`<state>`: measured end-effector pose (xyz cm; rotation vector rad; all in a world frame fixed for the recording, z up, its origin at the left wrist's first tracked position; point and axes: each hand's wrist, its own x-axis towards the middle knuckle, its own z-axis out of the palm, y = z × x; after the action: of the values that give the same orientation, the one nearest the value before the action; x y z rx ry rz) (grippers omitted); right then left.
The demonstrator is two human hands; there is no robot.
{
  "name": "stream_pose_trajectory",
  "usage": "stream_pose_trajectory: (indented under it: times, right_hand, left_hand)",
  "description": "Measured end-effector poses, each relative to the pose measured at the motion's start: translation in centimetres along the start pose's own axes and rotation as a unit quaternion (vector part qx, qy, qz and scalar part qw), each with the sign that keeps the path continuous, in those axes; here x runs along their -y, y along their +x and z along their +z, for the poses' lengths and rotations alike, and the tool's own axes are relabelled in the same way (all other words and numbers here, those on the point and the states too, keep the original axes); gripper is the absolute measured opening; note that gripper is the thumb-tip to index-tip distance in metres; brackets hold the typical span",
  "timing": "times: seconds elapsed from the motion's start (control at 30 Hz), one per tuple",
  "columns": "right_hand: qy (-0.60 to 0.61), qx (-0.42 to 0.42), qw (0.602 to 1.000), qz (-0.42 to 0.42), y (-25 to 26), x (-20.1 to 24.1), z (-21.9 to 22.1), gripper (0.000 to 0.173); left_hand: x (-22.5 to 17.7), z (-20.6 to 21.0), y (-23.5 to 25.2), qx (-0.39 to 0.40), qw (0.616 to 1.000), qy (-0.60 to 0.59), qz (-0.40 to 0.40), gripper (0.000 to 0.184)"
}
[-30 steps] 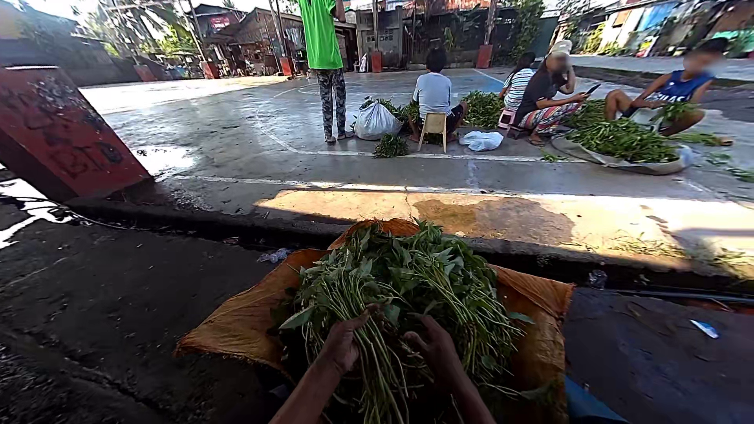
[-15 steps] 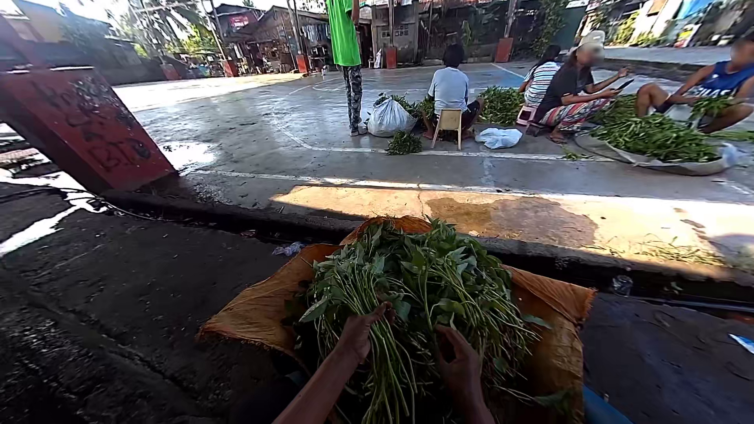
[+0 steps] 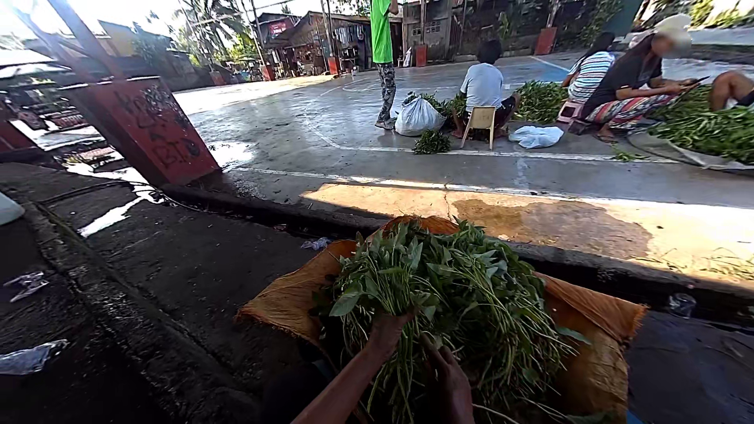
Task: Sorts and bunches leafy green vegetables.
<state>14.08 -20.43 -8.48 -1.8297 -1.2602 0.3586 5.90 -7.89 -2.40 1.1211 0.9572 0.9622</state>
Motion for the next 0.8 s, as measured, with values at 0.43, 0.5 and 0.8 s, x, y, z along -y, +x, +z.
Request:
stream_pose_trajectory:
  times: [0.43, 0.5, 0.8]
  right_hand:
    - [0.166, -0.152, 0.974, 0.015, 4.1, 1.4, 2.1, 0.028]
    - [0.067, -0.049, 0.996, 0.015, 0.9, -0.3, 2.3, 0.029]
    - [-0.243, 0.313, 0.908, 0.139, -2.0, -3.9, -6.0, 0.054]
  left_hand:
    - [-0.1, 1.0, -0.9, 0.011, 0.997, 0.065, -0.047, 0.062]
    - [0.0, 0.7, -0.3, -0.009, 0.997, 0.065, -0.038, 0.052]
    - [0.0, -0.1, 0.6, 0.003, 0.996, 0.075, -0.056, 0.046]
